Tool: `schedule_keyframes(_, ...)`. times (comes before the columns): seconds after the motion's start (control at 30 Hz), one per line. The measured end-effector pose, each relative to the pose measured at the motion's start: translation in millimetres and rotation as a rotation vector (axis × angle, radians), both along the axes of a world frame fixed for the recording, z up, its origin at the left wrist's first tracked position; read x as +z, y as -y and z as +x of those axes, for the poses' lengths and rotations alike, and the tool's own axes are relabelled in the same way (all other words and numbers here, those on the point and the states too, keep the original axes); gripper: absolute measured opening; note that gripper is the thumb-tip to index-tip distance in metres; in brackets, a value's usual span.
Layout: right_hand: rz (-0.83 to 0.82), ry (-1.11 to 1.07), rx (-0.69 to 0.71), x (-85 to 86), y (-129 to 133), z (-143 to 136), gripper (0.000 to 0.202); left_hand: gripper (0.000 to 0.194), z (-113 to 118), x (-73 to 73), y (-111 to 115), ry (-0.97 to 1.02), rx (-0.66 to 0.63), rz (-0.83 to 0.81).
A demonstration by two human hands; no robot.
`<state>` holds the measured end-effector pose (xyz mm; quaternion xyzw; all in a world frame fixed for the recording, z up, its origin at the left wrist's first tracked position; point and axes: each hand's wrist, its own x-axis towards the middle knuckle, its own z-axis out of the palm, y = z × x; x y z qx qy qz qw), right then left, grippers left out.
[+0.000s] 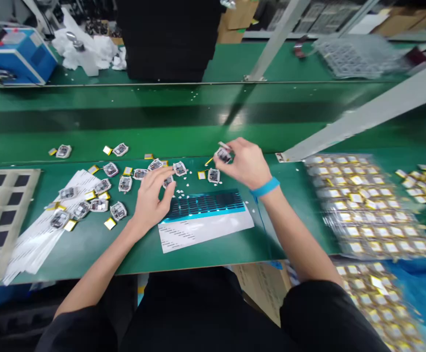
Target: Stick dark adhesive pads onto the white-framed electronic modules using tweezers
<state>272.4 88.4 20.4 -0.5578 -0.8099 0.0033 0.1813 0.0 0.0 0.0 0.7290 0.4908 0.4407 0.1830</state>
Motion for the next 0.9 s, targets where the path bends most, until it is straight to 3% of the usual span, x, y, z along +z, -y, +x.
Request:
schedule_keyframes(0.07, 0.022, -0.023, 0.294, 4.9, 33.8, -24.8, 0.026, 0.032, 0.2, 2.3, 1.2, 0.124, -0.065, -0.158)
schedule_keyframes(0.13, 0.031, -0.013, 0.469, 6.5, 63.2, -47.1, 0.03, 0.032, -0.6, 3.6, 1.6, 0.295, -0.199, -0.424)
schedule_keyframes(0.23, -0.008, -0.136, 0.549, 1.6, 85.2, -65.4, 0.04, 0.029, -3.4, 4.2, 2.3, 0.546, -0.408, -0.804)
schedule_keyframes(0.3, -0.012, -0.298, 0.548, -4.3, 86.0, -66.6, 0.041, 0.028, -5.0, 4.2, 3.9, 0.619, -0.473, -0.892)
schedule_keyframes(0.43, 0.038, -0.442, 0.531, -13.6, 80.4, -58.9, 0.036, 0.029, -4.3, 3.2, 10.6, 0.617, -0.419, -0.801)
schedule_keyframes(0.67, 0.205, -0.23, 0.476, -17.6, 91.2, -61.8, 0.026, 0.03, 3.4, 3.3, 26.2, 0.428, -0.23, -0.633)
schedule_keyframes(0.8, 0.175, -0.251, 0.477, -21.5, 92.5, -64.6, 0.027, 0.028, 6.9, 4.7, 30.2, 0.373, -0.146, -0.569)
schedule_keyframes(0.9, 0.094, -0.389, 0.487, -24.7, 91.0, -64.0, 0.029, 0.024, 8.6, 5.8, 30.5, 0.372, -0.118, -0.531)
